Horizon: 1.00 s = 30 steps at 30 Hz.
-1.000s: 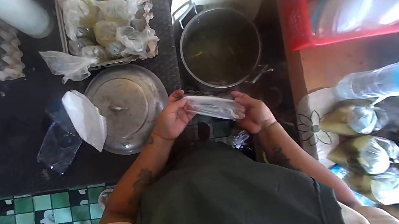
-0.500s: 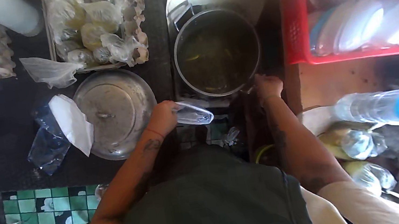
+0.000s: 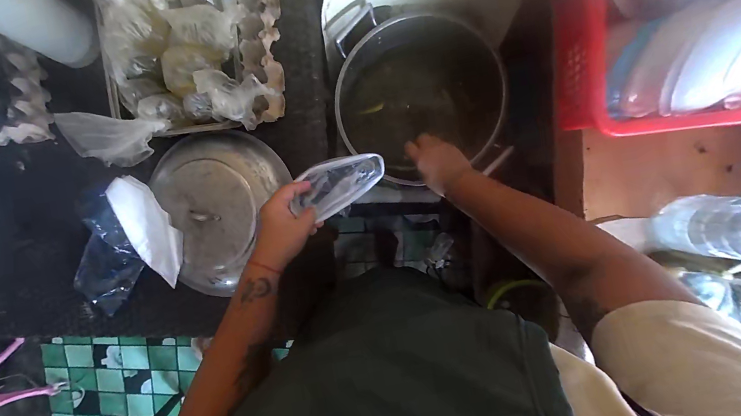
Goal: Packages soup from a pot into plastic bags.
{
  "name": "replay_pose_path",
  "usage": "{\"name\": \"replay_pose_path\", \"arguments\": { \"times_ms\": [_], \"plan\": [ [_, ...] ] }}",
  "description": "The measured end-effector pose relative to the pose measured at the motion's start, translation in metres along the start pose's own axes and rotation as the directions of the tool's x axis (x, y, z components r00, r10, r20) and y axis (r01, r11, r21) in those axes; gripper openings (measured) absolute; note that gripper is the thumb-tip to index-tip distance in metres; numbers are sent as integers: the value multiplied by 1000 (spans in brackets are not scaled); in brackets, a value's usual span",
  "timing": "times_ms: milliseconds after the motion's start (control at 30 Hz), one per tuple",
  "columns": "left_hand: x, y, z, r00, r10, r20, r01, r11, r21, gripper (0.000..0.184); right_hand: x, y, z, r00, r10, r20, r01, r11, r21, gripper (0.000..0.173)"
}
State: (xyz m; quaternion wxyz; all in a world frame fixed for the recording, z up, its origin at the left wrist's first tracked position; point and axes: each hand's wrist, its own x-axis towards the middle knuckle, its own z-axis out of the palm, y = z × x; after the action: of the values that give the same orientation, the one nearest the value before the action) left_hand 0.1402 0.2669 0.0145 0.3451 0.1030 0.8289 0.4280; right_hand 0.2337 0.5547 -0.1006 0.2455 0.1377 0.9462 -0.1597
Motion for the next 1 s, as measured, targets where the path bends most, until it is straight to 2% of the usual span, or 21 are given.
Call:
{"name": "replay_pose_path", "arguments": {
  "times_ms": [67, 167, 333, 467, 600, 700, 1000],
  "plan": [
    [-3, 2, -1, 1000, -10, -30, 9, 1000, -10, 44, 12, 8, 10, 999, 25, 32, -25, 1000, -6, 48],
    [-5, 1, -1, 999, -21, -50, 20, 1000, -13, 44, 25, 20, 14, 996, 65, 53, -69, 995, 69, 38],
    [-12, -2, -5, 995, 37, -95, -40, 999, -24, 46, 28, 31, 2, 982, 125, -144, -70, 938, 340, 47],
    [-5, 3, -9, 986, 35, -165, -53, 993, -106, 44, 32, 32, 6, 927, 292, -236, -79, 765, 640, 44],
    [1, 7, -14, 979, 23, -200, -57, 985, -164, 45, 35, 30, 17, 882, 443, -164, -94, 505, 858, 43],
    [4, 13, -18, 972, -3, -234, -43, 981, -191, 47, 33, 29, 19, 872, 475, -118, -74, 367, 927, 44],
    [9, 19, -25, 964, -34, -265, -46, 957, -287, 47, 10, 42, 13, 841, 512, -175, 112, 152, 982, 34]
  ]
}}
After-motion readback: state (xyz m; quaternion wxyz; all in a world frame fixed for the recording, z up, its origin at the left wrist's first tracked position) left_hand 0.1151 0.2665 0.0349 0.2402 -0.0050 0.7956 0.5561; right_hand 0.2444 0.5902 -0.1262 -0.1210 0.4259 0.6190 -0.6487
